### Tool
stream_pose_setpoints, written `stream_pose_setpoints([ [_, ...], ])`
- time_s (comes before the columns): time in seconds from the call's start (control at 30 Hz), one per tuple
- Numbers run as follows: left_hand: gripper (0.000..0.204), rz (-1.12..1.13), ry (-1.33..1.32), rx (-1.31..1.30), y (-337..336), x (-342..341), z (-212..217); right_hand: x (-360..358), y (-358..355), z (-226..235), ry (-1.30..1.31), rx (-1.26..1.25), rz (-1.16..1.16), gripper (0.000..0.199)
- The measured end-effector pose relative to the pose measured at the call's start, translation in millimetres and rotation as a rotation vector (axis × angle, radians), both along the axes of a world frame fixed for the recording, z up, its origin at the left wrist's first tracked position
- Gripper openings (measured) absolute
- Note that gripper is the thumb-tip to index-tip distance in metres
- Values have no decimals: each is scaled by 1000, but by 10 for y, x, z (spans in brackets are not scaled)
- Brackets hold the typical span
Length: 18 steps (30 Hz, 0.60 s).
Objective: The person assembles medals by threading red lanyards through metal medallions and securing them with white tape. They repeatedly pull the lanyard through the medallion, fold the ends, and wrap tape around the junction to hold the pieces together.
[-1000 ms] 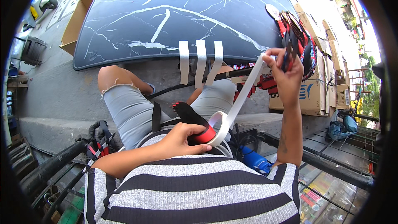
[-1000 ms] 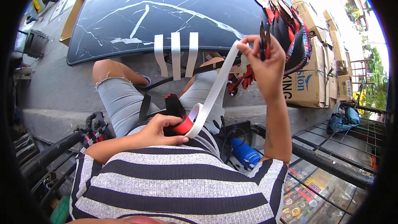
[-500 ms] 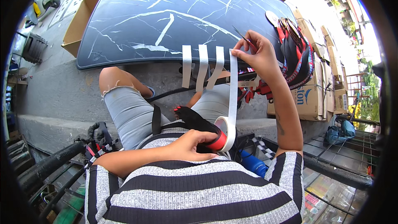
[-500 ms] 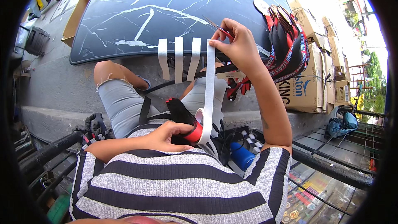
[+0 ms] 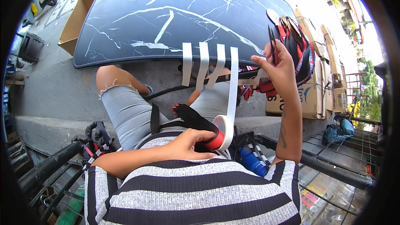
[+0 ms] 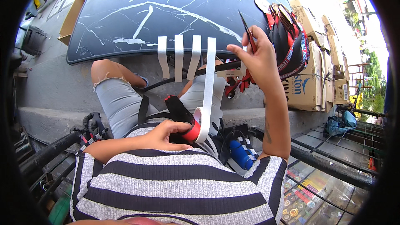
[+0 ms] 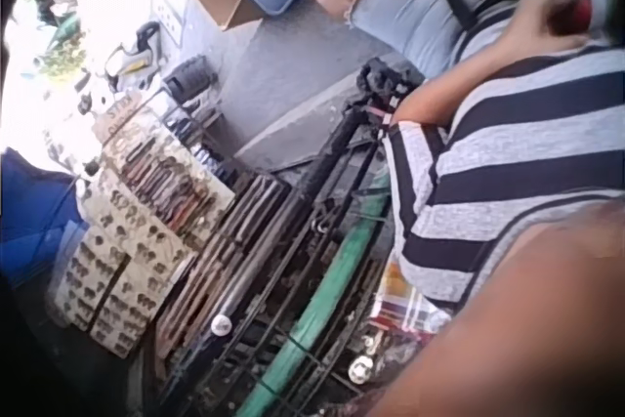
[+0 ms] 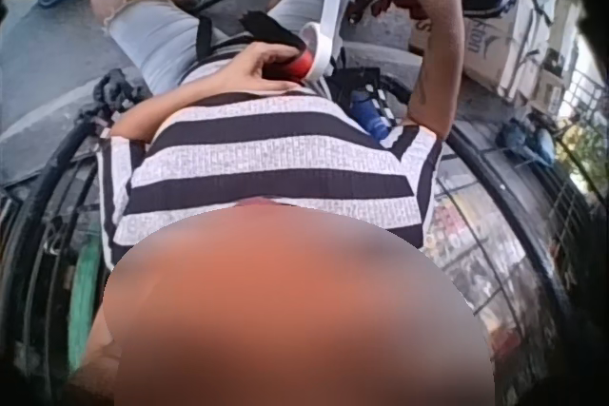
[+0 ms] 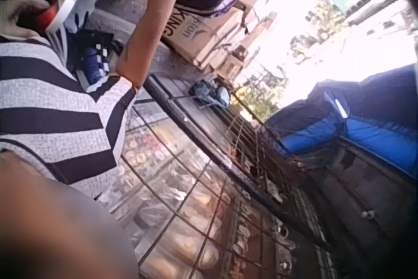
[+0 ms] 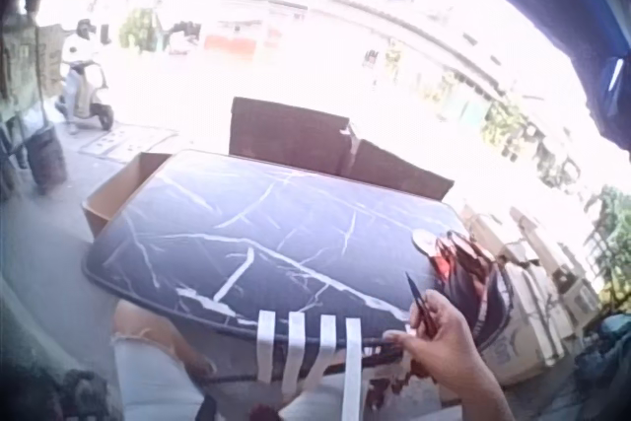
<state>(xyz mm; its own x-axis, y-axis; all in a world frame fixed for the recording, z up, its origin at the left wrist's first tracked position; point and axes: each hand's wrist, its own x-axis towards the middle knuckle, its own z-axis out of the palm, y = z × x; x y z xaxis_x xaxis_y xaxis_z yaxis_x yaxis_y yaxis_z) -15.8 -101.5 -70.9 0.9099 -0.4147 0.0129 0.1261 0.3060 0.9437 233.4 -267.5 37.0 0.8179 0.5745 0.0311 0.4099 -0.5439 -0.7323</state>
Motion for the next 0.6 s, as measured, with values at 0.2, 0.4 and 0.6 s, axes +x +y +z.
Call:
stream_pose_setpoints([
  [0.2, 41, -100, 134, 8, -14, 12, 3, -383, -442, 200, 527, -40, 74, 31],
  [0.4, 42, -3, 108, 42, 7, 11, 28, -516, -822, -193, 425, -175, -94, 36],
  [0.6, 42, -5, 150, 54, 62, -22, 65, -694, -1176, -858, 904, -243, -203, 39],
])
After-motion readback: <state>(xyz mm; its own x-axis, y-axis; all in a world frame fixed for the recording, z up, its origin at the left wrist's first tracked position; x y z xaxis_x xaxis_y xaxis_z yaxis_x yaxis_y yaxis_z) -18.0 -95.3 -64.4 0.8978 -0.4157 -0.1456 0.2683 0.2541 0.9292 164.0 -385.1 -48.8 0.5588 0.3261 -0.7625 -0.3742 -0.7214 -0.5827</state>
